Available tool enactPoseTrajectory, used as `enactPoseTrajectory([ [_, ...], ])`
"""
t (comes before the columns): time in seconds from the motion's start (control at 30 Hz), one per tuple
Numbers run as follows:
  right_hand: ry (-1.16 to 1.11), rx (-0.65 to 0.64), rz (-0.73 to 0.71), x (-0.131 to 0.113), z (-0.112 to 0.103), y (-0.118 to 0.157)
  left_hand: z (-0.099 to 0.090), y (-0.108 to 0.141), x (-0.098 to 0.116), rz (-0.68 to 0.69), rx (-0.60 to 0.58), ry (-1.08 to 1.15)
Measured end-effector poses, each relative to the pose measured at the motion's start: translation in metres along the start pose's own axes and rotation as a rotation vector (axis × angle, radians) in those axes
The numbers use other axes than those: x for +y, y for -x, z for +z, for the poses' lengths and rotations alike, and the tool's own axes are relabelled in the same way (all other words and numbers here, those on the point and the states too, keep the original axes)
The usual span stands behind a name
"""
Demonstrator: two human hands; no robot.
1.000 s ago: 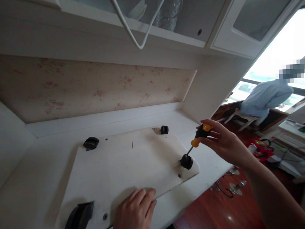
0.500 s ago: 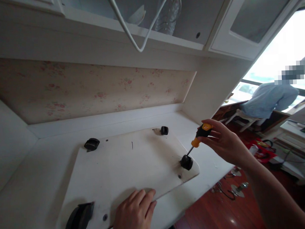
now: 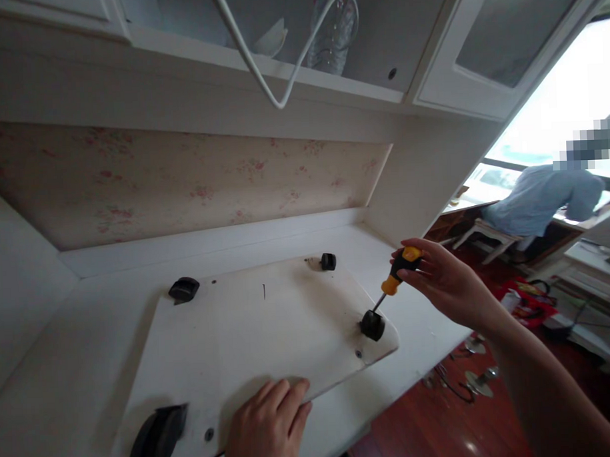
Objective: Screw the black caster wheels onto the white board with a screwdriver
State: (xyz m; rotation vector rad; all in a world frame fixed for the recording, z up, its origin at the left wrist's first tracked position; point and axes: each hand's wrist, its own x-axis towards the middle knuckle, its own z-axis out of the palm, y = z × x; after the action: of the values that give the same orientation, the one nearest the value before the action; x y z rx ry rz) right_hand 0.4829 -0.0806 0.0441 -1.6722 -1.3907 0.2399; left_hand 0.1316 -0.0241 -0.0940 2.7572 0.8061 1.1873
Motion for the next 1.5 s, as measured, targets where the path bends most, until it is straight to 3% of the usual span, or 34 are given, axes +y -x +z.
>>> enactPoseTrajectory([
  [0.2,0.028,0.012,0.076,0.005,0.001,0.0,-0.001,-0.002,0.001,0.0,0.013,-0.008],
  [0.43,-0.006,-0.059,0.032,0.004,0.001,0.002,-0.002,-0.003,0.001,0.014,0.011,-0.02],
  [0.77,0.022,0.023,0.103,0.005,-0.002,-0.001,-0.005,-0.006,0.003,0.016,0.021,-0.015],
  [1.03,-0.045,-0.041,0.061,0.006,-0.003,0.003,-0.003,-0.007,0.001,0.027,0.025,-0.012],
  [1.5,0.026,0.022,0.043,0.007,0.002,0.0,-0.001,-0.004,0.002,0.037,0.045,-0.035],
])
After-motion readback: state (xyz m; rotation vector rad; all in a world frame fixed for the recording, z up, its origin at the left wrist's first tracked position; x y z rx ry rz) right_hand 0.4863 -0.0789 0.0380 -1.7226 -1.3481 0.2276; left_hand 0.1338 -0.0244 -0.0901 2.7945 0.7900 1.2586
